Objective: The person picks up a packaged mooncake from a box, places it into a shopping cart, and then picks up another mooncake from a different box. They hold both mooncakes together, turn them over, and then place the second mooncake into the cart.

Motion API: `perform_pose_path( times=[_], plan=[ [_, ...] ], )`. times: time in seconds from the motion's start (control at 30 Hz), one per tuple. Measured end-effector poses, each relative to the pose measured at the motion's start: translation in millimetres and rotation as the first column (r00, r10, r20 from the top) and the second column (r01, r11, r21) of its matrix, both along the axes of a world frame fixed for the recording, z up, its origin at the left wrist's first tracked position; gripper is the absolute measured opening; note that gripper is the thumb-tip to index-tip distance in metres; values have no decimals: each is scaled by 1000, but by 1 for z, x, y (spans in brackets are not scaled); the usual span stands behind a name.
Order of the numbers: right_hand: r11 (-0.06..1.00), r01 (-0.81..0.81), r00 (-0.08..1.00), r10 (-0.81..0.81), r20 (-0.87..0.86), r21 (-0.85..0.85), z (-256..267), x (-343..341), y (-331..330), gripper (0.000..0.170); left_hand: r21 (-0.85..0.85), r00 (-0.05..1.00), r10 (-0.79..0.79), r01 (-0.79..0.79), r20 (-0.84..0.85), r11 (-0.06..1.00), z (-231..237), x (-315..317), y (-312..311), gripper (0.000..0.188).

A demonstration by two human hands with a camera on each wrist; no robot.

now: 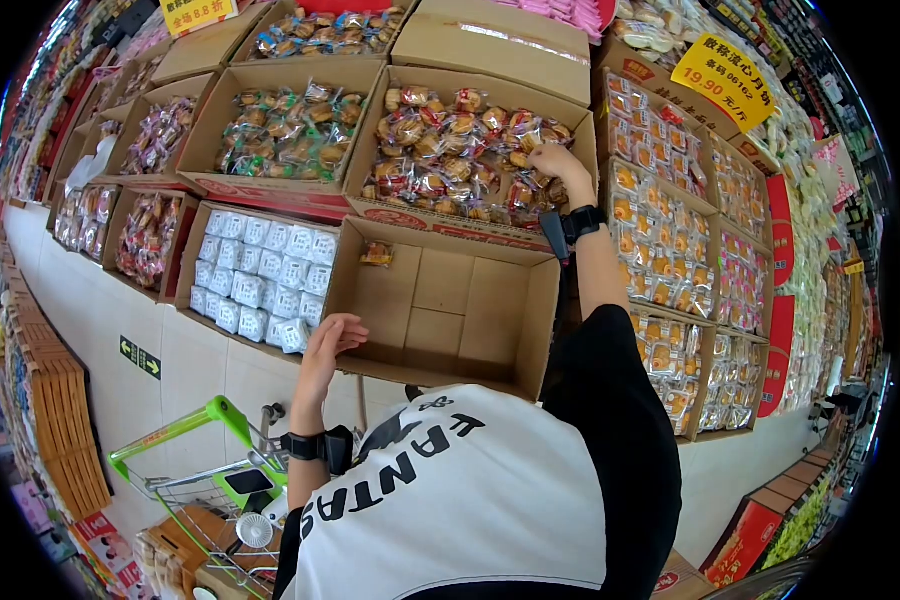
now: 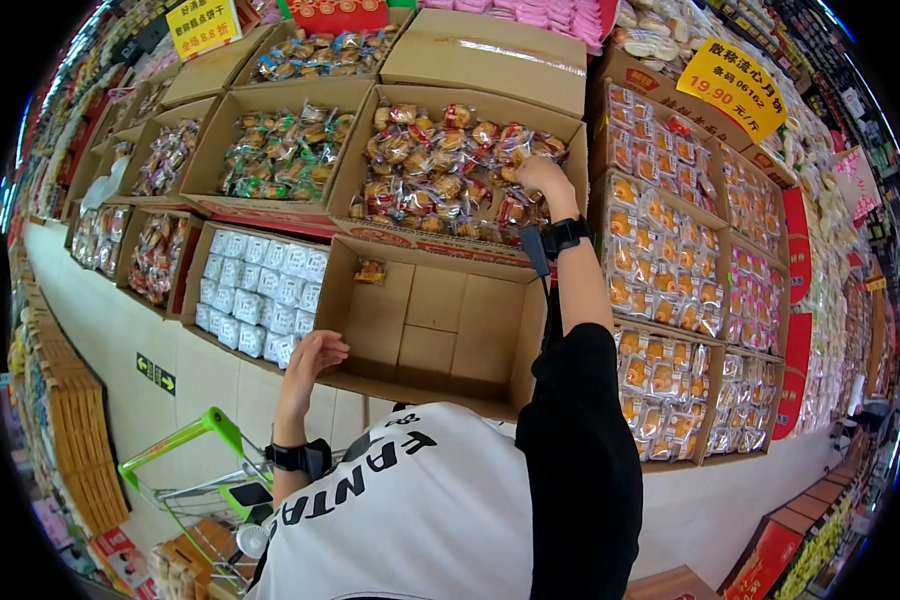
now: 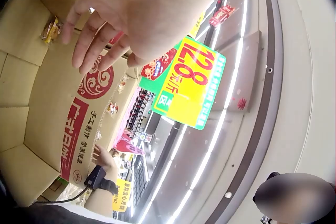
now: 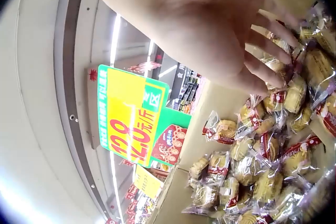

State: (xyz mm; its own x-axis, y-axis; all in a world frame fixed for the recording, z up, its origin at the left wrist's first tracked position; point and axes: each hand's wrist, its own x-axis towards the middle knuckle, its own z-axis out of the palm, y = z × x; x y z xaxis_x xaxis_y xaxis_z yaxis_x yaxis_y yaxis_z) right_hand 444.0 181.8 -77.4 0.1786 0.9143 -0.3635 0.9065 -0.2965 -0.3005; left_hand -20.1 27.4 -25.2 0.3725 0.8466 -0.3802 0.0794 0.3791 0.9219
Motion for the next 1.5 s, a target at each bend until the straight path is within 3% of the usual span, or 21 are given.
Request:
perform_pose_path(
  times=[0.1, 0.17, 0.2, 0.27, 0.3, 0.43, 0.5, 0.6, 0.7, 1.03, 1.27, 1.37, 1.5],
  plan=[
    [992, 18, 999, -13, -38, 122, -11, 4, 7, 26, -6, 1000, 7, -7, -1, 1000, 1, 0, -2, 31],
    [952, 174, 976, -201, 87, 250, -4, -1, 9, 23, -7, 1000, 12, -12, -5, 1000, 2, -1, -2, 30],
    [953, 169, 977, -196, 87, 253, 6, -7, 7, 23, -10, 1000, 14, -14, -8, 1000, 3, -1, -2, 30],
    [887, 225, 964, -262, 39, 402, 24, -17, 4, 41, -13, 1000, 23, -23, -12, 1000, 3, -2, -4, 29],
    [903, 188, 976, -216, 29, 387, 21, -13, 8, 52, -8, 1000, 21, -21, -9, 1000, 4, -3, -5, 29],
    [920, 156, 987, -157, -27, 359, 17, -16, 23, 65, -22, 1000, 23, -23, -4, 999, 3, -3, -5, 28],
    [957, 96, 982, -135, 130, 273, 9, -20, 31, 79, -27, 1000, 26, -26, 3, 999, 3, -3, -5, 28],
    [974, 99, 980, -131, 152, 201, 5, -24, 39, 81, -41, 999, 39, -39, 10, 998, 2, -5, -6, 26],
    [980, 133, 946, -171, 276, 151, 1, -26, 47, 73, -54, 999, 51, -51, 6, 997, 2, -7, -8, 25],
    [966, 112, 942, -179, 285, 234, 0, -29, 43, 50, -38, 997, 75, -74, 23, 996, -4, -8, -10, 26],
    [967, 76, 942, -150, 301, 244, -4, -27, 47, 45, -39, 996, 86, -85, 20, 996, -1, -9, -12, 25],
    [969, 82, 935, -156, 318, 233, -5, -26, 48, 52, -37, 996, 86, -85, 23, 996, 0, -9, -13, 25],
    [954, 64, 964, -135, 230, 292, -6, -18, 48, 39, -32, 996, 85, -84, 23, 996, 3, -8, -15, 25]
  ],
)
